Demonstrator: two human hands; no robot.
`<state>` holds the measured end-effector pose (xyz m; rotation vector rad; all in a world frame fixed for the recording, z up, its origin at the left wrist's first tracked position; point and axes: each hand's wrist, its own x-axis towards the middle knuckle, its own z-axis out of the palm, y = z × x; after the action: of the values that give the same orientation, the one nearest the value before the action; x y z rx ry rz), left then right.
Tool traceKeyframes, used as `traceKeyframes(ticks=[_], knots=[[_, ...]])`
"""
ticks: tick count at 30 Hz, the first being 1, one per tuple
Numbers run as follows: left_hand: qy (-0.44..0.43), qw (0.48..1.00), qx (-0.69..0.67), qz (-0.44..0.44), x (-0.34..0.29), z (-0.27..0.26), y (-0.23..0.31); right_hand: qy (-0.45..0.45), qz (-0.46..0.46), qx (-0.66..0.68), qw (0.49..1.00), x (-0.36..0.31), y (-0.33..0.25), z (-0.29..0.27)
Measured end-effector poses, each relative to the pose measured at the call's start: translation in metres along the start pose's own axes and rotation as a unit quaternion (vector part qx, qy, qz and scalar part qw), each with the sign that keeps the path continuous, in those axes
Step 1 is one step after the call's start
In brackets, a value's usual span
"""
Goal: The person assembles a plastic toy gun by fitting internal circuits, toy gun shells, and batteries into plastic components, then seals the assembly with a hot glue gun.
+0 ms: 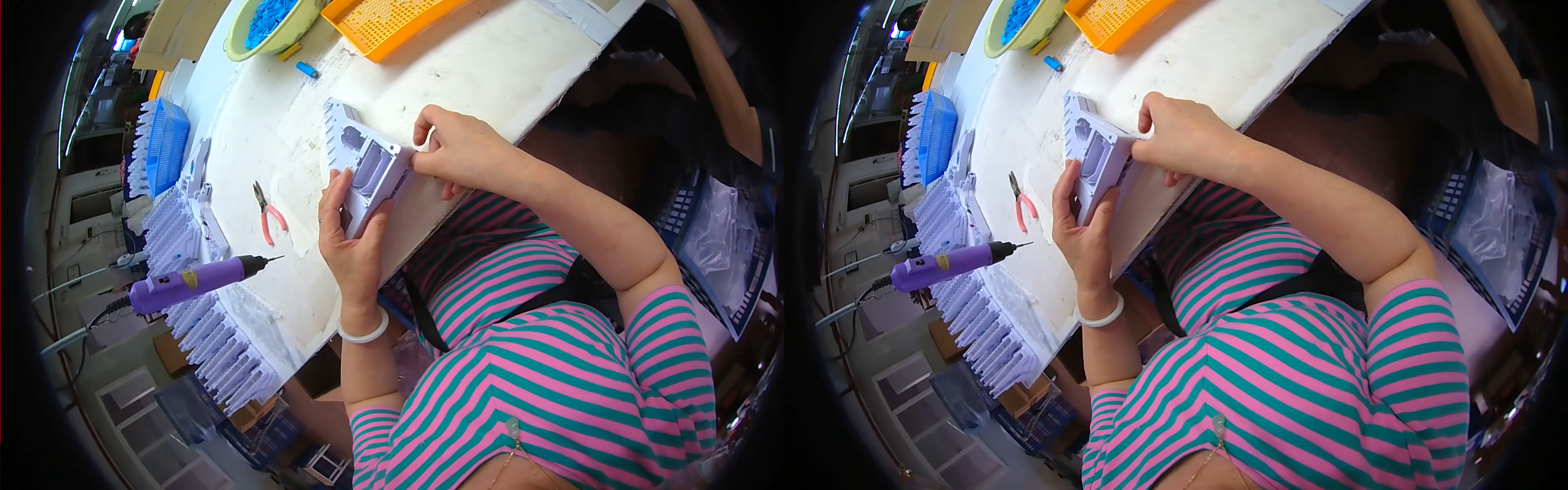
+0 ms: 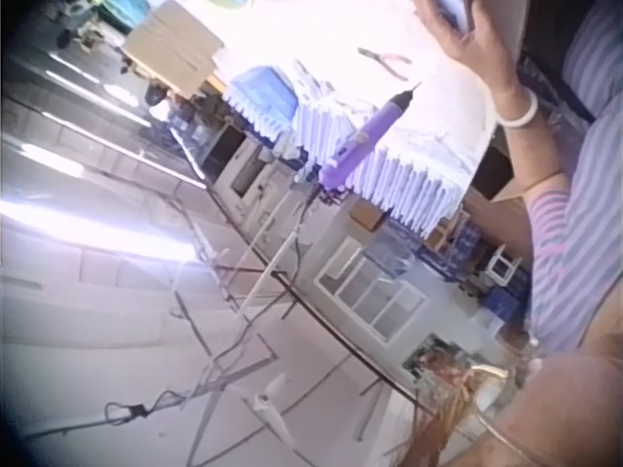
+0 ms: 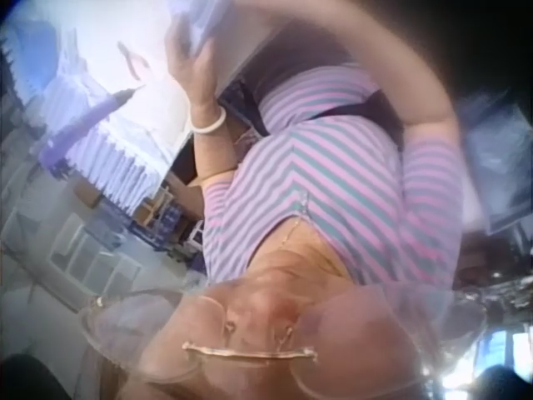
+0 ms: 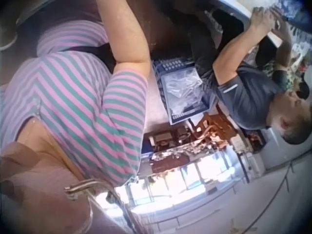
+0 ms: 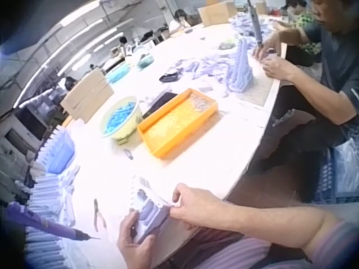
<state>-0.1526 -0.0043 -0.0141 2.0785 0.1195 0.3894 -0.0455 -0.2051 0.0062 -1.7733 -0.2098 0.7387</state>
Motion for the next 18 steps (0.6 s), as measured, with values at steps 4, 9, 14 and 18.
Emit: traceKeyframes(ticks=[4, 9, 14, 18], knots=[[0.002, 0.999, 0.021, 0.029, 0.0, -0.002, -0.003, 0.026, -0.064, -0.021, 0.997, 0.0, 0.01, 0.009], [-0.022, 0.996, 0.071, 0.057, -0.001, -0.006, -0.002, 0.1, -0.24, -0.089, 0.962, -0.011, 0.033, 0.01], [0.0, 0.998, 0.043, 0.056, 0.0, -0.004, -0.004, 0.167, -0.451, -0.262, 0.837, -0.016, 0.044, 0.004], [0.007, 0.998, 0.033, 0.051, -0.001, -0.003, -0.005, 0.152, -0.48, -0.32, 0.802, -0.013, 0.044, 0.005]])
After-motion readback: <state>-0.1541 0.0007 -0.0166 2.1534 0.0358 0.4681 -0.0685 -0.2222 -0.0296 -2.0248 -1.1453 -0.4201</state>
